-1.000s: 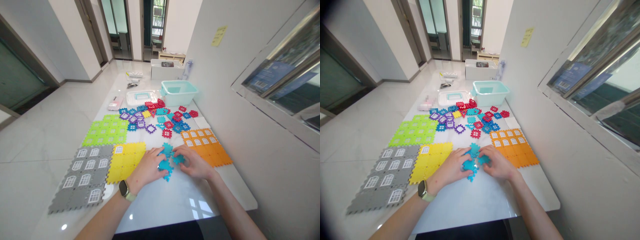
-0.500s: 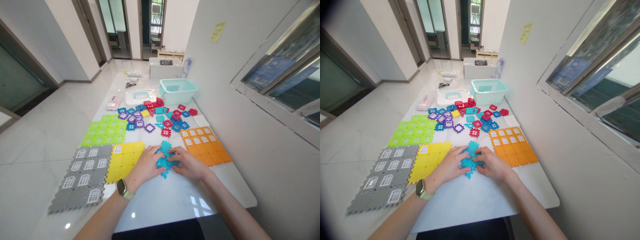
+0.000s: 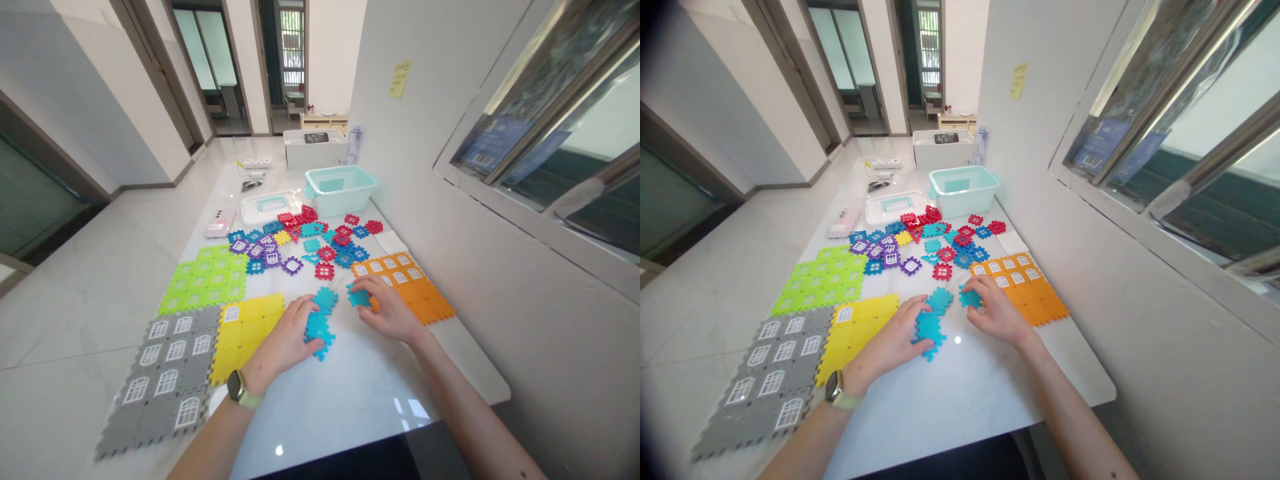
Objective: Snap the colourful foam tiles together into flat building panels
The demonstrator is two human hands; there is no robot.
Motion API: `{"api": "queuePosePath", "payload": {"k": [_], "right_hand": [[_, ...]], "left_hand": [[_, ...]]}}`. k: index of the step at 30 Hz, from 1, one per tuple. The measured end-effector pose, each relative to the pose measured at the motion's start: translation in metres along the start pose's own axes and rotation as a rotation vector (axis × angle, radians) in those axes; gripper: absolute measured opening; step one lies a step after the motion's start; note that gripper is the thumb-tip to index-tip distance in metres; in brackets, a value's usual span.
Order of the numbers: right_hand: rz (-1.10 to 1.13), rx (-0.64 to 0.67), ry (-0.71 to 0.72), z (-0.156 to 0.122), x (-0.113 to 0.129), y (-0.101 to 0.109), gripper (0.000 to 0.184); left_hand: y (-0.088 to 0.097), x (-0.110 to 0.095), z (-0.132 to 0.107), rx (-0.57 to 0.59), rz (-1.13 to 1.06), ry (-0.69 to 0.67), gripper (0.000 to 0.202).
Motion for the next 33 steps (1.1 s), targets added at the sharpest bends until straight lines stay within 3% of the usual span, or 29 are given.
{"api": "queuePosePath", "payload": {"k": [5, 10, 15, 20, 33], "right_hand": [[-0.065, -0.034, 0.009, -0.001, -0.008, -0.001, 0.044], [-0.072, 0.000, 0.034, -0.001, -0.016, -0.008, 0.049], [-0.004, 0.160, 0.075, -0.002, -0.012, -0.020, 0.050], [0.022, 0.250, 0.107, -0.003, -0.008, -0.036, 0.051], [0.050, 0.224, 0.105, -0.003, -0.011, -0.036, 0.052]], "left_hand": [[0.001, -0.005, 0.001, -0.038, 0.082, -0.032, 0.062], [-0.007, -0.011, 0.003, 0.034, 0.182, -0.017, 0.048], [-0.004, -0.015, -0.003, 0.151, 0.131, -0.041, 0.039], [-0.001, -0.014, -0.006, 0.184, 0.102, -0.038, 0.042], [0.000, -0.014, -0.006, 0.173, 0.086, -0.037, 0.045]]}}
Point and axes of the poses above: each hand's wrist, its own z-axis towards the middle knuckle, its own y-axis out of the back of the hand, x = y × z, the point moved 6 cm from there along z, towards the middle knuckle, and after that the axes turned 1 degree about z, right-handed, at the moved point
